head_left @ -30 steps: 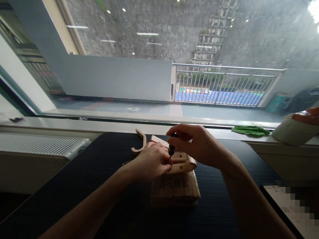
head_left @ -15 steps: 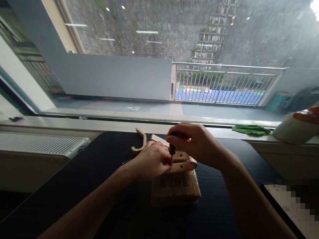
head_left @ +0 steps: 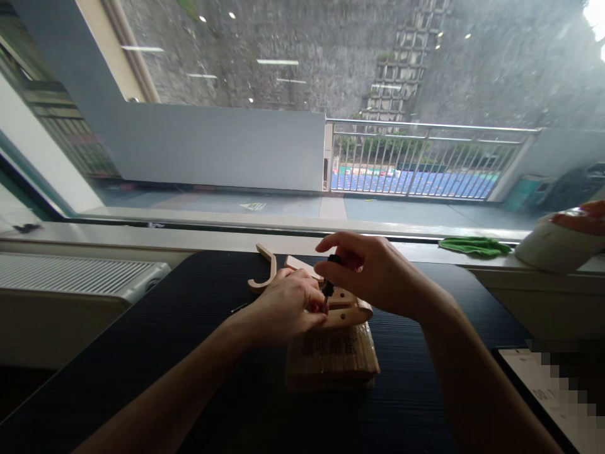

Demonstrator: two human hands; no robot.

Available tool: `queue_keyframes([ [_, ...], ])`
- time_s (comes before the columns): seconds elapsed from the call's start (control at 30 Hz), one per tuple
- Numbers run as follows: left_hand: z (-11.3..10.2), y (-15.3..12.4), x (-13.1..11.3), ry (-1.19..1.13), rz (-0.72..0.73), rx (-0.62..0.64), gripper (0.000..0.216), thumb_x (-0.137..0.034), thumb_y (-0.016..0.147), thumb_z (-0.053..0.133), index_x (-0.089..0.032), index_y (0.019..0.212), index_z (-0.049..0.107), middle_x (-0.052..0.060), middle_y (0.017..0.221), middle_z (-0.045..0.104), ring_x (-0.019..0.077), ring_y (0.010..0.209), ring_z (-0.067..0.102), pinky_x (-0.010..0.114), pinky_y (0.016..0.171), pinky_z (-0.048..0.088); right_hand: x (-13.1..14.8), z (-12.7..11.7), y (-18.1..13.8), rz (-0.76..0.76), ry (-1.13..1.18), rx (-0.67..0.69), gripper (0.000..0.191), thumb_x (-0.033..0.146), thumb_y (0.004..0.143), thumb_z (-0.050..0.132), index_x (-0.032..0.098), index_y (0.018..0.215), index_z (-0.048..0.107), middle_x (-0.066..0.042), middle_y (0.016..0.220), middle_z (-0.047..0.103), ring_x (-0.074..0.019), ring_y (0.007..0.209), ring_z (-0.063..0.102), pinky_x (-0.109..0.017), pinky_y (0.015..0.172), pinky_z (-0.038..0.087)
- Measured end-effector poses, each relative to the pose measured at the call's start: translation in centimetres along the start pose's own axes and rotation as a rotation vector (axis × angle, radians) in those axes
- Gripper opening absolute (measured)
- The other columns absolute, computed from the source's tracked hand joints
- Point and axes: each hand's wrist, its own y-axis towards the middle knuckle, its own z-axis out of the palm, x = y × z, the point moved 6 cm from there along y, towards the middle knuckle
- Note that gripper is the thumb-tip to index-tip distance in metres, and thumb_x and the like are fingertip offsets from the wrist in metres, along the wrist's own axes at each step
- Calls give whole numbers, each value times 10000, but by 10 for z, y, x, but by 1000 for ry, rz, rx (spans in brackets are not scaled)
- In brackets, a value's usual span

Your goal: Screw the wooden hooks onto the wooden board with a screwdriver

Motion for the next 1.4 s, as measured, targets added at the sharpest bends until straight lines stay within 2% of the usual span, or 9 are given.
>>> queue_keyframes([
  [0.13, 0, -1, 0, 0, -12, 5, 223, -333, 796, 513, -256, 720, 707, 13, 779, 635, 238, 953, 501, 473, 950, 277, 1, 2, -1, -31, 33, 35, 197, 312, 814, 547, 197, 950, 630, 17, 673, 551, -77, 593, 439, -215, 539, 311],
  [0.27, 1, -1, 0, 13, 2, 14, 234, -322, 808, 492, -264, 723, 702, 10, 738, 631, 245, 951, 501, 482, 946, 267, -3, 2, 1, 0, -34, -11, 273, 446, 770, 587, 174, 778, 603, 25, 622, 533, -71, 551, 408, -211, 496, 285],
  [0.37, 2, 0, 1, 12, 6, 11, 241, -317, 808, 489, -256, 695, 694, 8, 718, 627, 239, 932, 510, 486, 951, 249, -4, 0, 1, 24, -87, -49, 315, 490, 752, 590, 176, 737, 584, 34, 590, 515, -64, 522, 384, -210, 475, 259],
  [0.53, 3, 0, 2, 13, 14, 1, 246, -328, 803, 502, -236, 655, 676, 6, 721, 622, 225, 910, 510, 492, 957, 227, -2, -2, -2, -4, -27, 16, 257, 376, 793, 572, 214, 989, 611, 39, 614, 509, -70, 546, 406, -214, 513, 290],
  [0.6, 2, 0, 2, 23, 23, 4, 253, -338, 810, 495, -235, 670, 680, 10, 715, 613, 216, 887, 509, 483, 953, 236, -2, -5, -3, -21, -4, 33, 238, 305, 811, 548, 221, 1023, 616, 32, 632, 514, -75, 571, 422, -218, 537, 307],
  [0.77, 1, 0, 1, 39, 20, 4, 295, -397, 816, 484, -225, 689, 687, 29, 735, 607, 213, 862, 505, 491, 939, 245, -7, -5, -1, -2, -2, -5, 178, 312, 798, 563, 197, 915, 632, 22, 657, 524, -81, 598, 429, -214, 539, 311],
  [0.93, 1, -1, 1, 24, 25, -3, 238, -319, 809, 491, -262, 726, 706, 19, 759, 618, 220, 902, 512, 474, 943, 250, -4, -3, 0, 7, -29, -43, 241, 406, 764, 595, 166, 773, 596, 24, 624, 504, -73, 565, 400, -208, 508, 294],
  [1.17, 2, 0, 2, 5, 23, -2, 206, -308, 788, 521, -267, 693, 699, 9, 785, 623, 214, 894, 510, 473, 959, 228, -1, -6, -2, -29, 22, 7, 215, 273, 821, 520, 212, 999, 624, 17, 677, 554, -85, 615, 463, -222, 575, 346],
  [1.4, 2, 0, 0, 4, 35, -3, 237, -320, 804, 498, -252, 712, 707, 20, 741, 614, 214, 894, 504, 466, 947, 264, -6, -3, 0, 9, 38, -28, 222, 382, 772, 594, 167, 823, 607, 7, 673, 556, -92, 621, 463, -217, 550, 341],
])
